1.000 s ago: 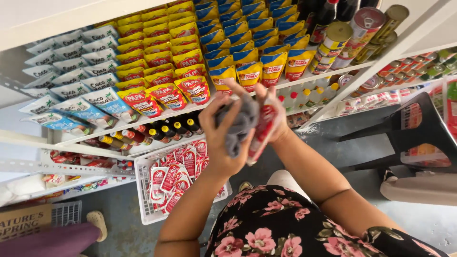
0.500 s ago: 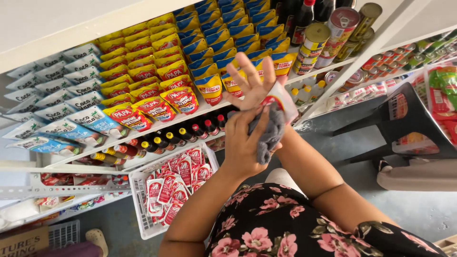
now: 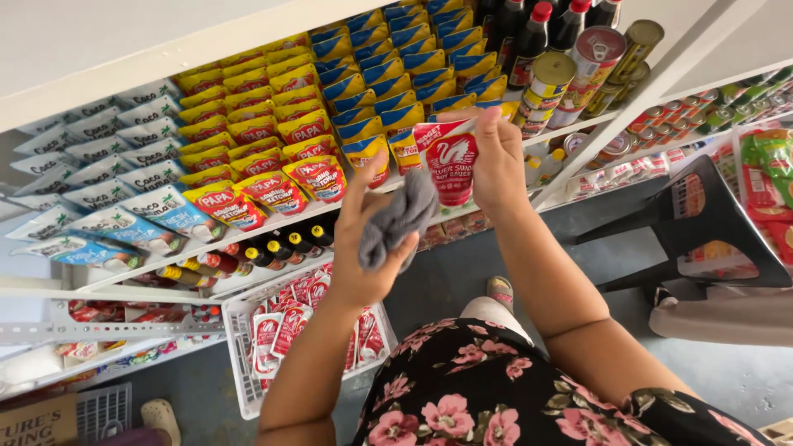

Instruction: Cleaning and restocking various food pouches and packets on grocery store shelves.

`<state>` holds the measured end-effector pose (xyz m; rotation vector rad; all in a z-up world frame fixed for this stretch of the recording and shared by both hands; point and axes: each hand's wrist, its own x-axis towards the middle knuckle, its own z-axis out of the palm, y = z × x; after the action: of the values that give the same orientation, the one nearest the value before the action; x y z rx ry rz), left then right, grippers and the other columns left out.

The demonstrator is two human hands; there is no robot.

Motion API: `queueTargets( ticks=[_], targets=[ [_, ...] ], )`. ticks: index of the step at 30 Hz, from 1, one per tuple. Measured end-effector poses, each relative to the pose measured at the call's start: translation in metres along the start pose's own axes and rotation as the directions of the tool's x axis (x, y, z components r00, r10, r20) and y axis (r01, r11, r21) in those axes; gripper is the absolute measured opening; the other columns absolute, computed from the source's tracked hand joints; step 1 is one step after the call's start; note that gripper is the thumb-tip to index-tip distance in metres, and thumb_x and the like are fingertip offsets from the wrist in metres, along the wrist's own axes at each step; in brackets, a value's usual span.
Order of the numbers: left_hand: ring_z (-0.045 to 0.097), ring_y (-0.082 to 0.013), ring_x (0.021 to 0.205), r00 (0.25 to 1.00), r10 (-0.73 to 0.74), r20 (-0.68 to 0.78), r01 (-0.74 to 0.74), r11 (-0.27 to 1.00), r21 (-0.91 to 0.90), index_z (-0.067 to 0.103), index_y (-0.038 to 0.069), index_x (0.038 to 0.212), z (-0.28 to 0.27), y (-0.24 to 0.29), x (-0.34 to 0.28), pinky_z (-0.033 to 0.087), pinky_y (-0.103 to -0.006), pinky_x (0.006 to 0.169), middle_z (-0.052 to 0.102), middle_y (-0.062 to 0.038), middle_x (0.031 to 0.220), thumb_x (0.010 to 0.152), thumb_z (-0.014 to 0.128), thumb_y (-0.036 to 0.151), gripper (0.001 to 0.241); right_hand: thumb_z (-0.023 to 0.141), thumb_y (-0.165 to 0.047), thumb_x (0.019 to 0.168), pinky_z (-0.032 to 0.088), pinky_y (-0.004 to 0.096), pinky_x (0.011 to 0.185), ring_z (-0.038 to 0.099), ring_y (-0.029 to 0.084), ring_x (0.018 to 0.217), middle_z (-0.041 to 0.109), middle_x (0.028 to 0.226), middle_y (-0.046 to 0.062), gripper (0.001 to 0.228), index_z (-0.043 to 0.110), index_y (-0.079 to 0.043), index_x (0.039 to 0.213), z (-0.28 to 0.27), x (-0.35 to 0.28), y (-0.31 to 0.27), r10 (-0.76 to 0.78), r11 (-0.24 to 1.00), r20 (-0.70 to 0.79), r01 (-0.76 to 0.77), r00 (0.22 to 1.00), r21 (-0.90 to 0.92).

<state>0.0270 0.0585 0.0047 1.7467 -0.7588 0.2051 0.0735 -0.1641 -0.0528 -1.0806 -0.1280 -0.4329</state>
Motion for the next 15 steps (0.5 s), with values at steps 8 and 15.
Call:
queueTargets(
  ticks=[8,15],
  targets=[
    [0.07,-0.014,0.111,0.978,-0.178,0.105,0.192,0.972,-0.139,0.065,-0.003,0.129,-0.015,0.018,0.057,0.054,-0.0293,0.099,0.074,-0.012,0.122,0.095,0.075,0.012,0.039,0.055,-0.043,0.108,0.06,0.03,0.09,0.073,0.015,0.096,0.076,0.11,0.011,0.055,0.067,0.009,0.123,0.023,0.006,-0.022,0.076,0.995,0.186,-0.086,0.98,0.045],
    [0.072,-0.0123,0.11,0.989,-0.125,0.084,0.144,0.946,-0.289,0.066,-0.005,0.131,-0.016,0.029,0.068,0.056,-0.0283,0.1,0.077,-0.01,0.121,0.098,0.072,0.003,0.034,0.065,-0.035,0.106,0.06,0.034,0.083,0.073,0.02,0.092,0.075,0.106,0.015,0.048,0.07,0.011,0.116,0.003,0.008,-0.03,0.094,0.981,0.228,-0.128,0.969,0.144]
  ],
)
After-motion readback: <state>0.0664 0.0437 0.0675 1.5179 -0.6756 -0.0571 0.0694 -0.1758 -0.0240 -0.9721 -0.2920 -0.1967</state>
